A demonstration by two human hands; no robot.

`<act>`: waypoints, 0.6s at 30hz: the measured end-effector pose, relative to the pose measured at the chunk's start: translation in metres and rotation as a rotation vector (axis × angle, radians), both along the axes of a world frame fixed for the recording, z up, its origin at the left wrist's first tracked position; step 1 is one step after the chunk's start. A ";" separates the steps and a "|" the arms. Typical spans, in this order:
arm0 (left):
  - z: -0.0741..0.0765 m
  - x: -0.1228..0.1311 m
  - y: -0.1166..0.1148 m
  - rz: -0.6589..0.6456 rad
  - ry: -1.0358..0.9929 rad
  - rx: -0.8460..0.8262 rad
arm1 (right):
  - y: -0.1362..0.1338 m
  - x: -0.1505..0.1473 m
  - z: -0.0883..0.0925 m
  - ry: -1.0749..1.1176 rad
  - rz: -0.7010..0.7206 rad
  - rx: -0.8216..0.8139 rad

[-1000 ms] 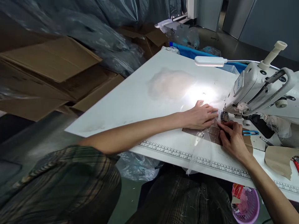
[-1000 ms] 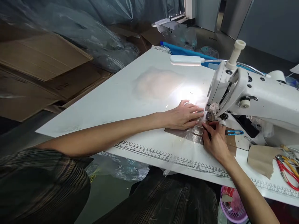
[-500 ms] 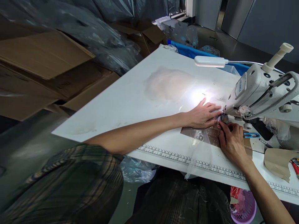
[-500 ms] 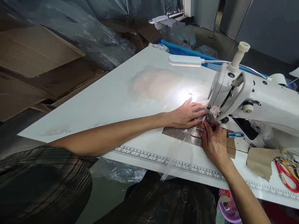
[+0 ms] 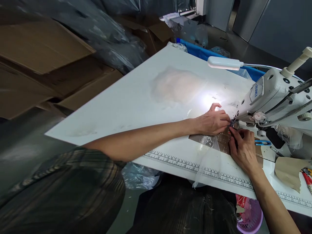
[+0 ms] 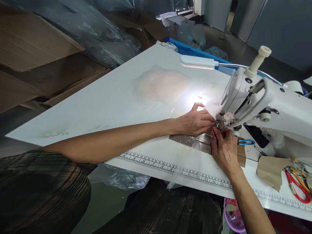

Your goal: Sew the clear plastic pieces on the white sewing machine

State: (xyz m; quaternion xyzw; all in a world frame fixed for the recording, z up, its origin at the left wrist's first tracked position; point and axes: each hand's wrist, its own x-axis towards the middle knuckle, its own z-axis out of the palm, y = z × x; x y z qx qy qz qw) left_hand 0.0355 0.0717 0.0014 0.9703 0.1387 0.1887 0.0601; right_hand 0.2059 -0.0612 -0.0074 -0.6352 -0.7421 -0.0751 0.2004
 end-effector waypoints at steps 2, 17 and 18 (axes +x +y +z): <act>0.001 -0.001 0.001 -0.043 0.002 -0.017 | 0.000 0.000 0.000 0.000 -0.005 0.001; 0.002 -0.002 0.009 0.052 -0.030 -0.028 | -0.009 0.005 0.006 0.037 0.047 0.015; 0.005 -0.002 0.010 0.090 -0.021 -0.012 | -0.010 0.009 0.011 0.067 0.083 0.006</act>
